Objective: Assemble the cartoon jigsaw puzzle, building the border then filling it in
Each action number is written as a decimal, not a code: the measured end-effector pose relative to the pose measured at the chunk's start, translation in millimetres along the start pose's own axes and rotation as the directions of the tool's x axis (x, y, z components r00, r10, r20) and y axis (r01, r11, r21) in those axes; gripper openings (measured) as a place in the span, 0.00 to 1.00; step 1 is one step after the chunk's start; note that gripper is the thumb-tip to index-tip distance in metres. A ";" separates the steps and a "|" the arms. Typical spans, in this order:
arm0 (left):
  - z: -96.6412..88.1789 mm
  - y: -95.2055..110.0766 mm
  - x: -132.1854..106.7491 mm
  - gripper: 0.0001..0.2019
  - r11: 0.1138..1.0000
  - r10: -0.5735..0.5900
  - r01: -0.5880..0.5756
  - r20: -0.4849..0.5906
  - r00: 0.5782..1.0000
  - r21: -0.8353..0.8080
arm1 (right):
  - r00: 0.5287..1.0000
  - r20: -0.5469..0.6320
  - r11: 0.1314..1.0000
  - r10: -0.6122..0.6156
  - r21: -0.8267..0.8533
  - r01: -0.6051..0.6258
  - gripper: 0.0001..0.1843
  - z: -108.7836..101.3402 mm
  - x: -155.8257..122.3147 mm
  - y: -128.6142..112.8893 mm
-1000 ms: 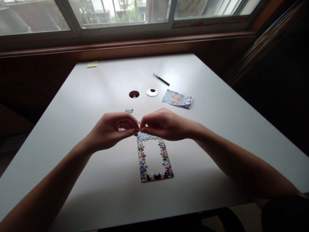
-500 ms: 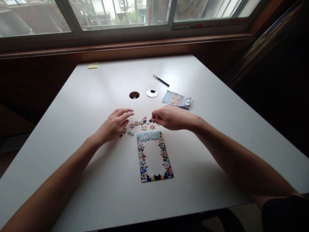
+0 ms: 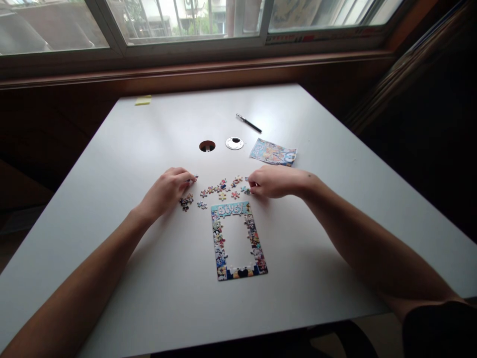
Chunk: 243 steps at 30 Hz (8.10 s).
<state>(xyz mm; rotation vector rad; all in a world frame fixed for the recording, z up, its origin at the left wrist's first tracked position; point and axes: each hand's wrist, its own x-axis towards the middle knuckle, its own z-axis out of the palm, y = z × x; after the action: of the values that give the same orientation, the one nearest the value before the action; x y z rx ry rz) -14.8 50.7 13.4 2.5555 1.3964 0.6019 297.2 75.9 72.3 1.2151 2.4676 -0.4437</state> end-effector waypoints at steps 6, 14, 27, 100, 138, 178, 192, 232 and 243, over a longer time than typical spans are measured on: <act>-3.4 0.4 0.1 0.16 0.993 -0.114 0.114 0.052 0.992 0.012 | 0.999 -0.018 0.999 0.036 -0.016 -0.037 0.15 1.0 0.5 0.7; -5.6 2.5 0.4 0.12 0.984 -0.178 0.177 0.058 0.982 0.015 | 0.997 -0.074 0.999 -0.016 0.036 0.019 0.12 -0.9 -0.9 -1.3; -8.5 1.8 1.7 0.10 0.967 -0.229 0.234 0.057 0.972 -0.103 | 0.991 -0.102 0.995 0.092 -0.028 -0.095 0.16 -1.8 -0.3 -3.3; -40.3 16.4 -4.9 0.06 0.998 -0.068 0.064 0.413 0.908 0.024 | 0.988 -0.153 0.974 -0.034 0.215 0.067 0.18 2.7 -5.2 -27.3; -42.4 12.6 -5.9 0.12 0.994 -0.102 0.084 0.323 0.941 0.070 | 0.980 -0.191 0.960 -0.058 0.260 0.108 0.17 -3.7 -10.7 -34.0; -43.5 8.0 -7.2 0.07 0.989 -0.143 0.112 0.417 0.898 0.098 | 0.982 -0.179 0.956 -0.064 0.272 0.112 0.16 -1.9 -10.0 -34.8; -64.9 78.0 -3.7 0.07 0.788 0.064 0.060 0.178 0.982 -0.613 | 0.981 -0.185 0.961 -0.063 0.255 0.110 0.18 -3.3 -10.4 -34.5; -73.4 105.5 -11.2 0.09 0.621 0.174 -0.184 -0.096 0.980 -0.762 | 0.982 -0.179 0.960 -0.056 0.259 0.102 0.17 -3.7 -10.9 -36.3; -73.9 102.8 -11.7 0.11 0.660 0.190 -0.150 -0.029 0.981 -0.736 | 0.984 -0.171 0.961 -0.050 0.262 0.094 0.17 -4.6 -11.5 -37.0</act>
<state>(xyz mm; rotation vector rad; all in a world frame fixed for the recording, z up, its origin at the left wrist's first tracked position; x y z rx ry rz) 27.2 -18.7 111.3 1.9990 0.6615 0.8997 273.2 48.4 86.0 1.3131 2.6640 -0.7486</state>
